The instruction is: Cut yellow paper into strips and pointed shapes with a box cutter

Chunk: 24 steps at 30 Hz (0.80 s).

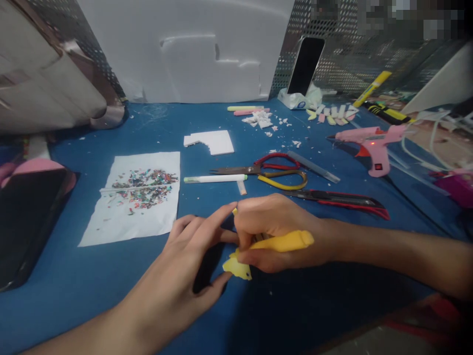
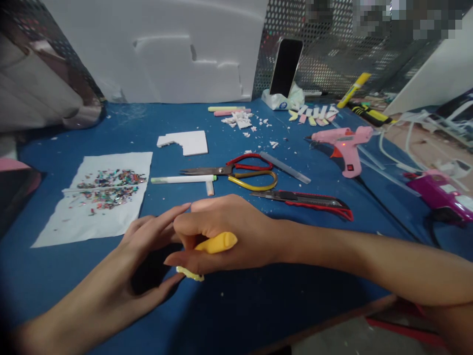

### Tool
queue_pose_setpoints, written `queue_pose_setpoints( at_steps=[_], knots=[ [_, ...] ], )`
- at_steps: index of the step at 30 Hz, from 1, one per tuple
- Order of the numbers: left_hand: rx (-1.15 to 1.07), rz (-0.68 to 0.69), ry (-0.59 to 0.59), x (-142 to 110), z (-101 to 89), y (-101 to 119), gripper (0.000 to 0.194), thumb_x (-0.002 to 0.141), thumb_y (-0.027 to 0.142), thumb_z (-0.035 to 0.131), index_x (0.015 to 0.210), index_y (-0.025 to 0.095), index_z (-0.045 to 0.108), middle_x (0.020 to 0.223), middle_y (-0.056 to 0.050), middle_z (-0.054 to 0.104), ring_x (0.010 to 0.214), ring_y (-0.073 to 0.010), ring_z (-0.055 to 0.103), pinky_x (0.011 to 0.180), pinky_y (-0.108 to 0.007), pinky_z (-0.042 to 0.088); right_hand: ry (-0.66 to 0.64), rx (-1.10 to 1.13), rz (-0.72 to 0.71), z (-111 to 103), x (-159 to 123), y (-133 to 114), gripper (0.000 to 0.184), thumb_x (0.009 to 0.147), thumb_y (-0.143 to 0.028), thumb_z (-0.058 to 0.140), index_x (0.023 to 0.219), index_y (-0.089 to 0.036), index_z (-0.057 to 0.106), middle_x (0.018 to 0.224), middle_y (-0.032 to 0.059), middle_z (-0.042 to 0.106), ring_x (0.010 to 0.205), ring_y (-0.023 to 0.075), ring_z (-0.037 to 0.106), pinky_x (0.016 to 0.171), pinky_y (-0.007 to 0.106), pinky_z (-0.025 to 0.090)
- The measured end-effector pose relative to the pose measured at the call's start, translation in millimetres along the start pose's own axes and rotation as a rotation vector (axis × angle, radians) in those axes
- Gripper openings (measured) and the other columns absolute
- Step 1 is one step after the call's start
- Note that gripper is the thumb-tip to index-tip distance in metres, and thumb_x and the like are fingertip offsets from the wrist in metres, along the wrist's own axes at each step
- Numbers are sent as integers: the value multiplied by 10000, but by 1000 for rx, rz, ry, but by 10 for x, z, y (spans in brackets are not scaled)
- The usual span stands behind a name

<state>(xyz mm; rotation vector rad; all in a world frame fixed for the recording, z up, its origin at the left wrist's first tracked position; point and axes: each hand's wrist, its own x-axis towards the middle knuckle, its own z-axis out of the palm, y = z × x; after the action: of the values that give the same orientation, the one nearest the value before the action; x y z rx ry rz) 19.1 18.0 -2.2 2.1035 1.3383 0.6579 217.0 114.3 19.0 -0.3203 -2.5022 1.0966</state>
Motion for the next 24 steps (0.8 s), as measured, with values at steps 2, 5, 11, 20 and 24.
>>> queue_pose_setpoints(
  at_steps=[2, 5, 11, 20, 24],
  knots=[
    [6, -10, 4, -1, 1, -2, 742, 834, 148, 520, 1457, 323, 157, 1252, -47, 572, 1082, -229, 491, 935, -420, 428, -12, -8, 4, -4, 1, 7, 382, 906, -426, 542, 649, -145, 517, 613, -43, 450, 586, 65, 408, 572, 190, 289],
    [14, -21, 0, -3, 3, -10, 751, 827, 149, 532, 1456, 329, 164, 1261, -40, 569, 1087, -226, 496, 937, -414, 433, -3, 1, 13, -1, 4, 11, 398, 906, -441, 535, 643, -144, 508, 611, -40, 442, 581, 66, 400, 565, 193, 288],
    [-15, -20, -26, -4, 2, -20, 764, 835, 120, 514, 1464, 312, 124, 1248, -43, 570, 1125, -222, 470, 987, -435, 389, -5, 68, -4, -44, -11, -12, 427, 922, -440, 493, 613, -146, 460, 589, -39, 415, 566, 66, 375, 552, 204, 285],
    [25, 29, -62, -36, 31, 77, 1070, 678, 259, 750, 1473, 306, 37, 1206, -72, 498, 1090, -284, 469, 975, -521, 365, 146, 43, -155, -270, -79, -97, 489, 988, -427, 334, 577, -170, 391, 561, -8, 412, 560, 87, 393, 557, 236, 320],
    [37, -3, -44, -36, 54, 86, 929, 762, 172, 635, 1477, 321, 60, 1130, -56, 522, 1037, -258, 488, 947, -505, 382, 137, -180, -210, -394, -86, -189, 470, 994, -428, 272, 589, -192, 306, 566, -7, 388, 568, 98, 357, 563, 254, 297]
  ],
)
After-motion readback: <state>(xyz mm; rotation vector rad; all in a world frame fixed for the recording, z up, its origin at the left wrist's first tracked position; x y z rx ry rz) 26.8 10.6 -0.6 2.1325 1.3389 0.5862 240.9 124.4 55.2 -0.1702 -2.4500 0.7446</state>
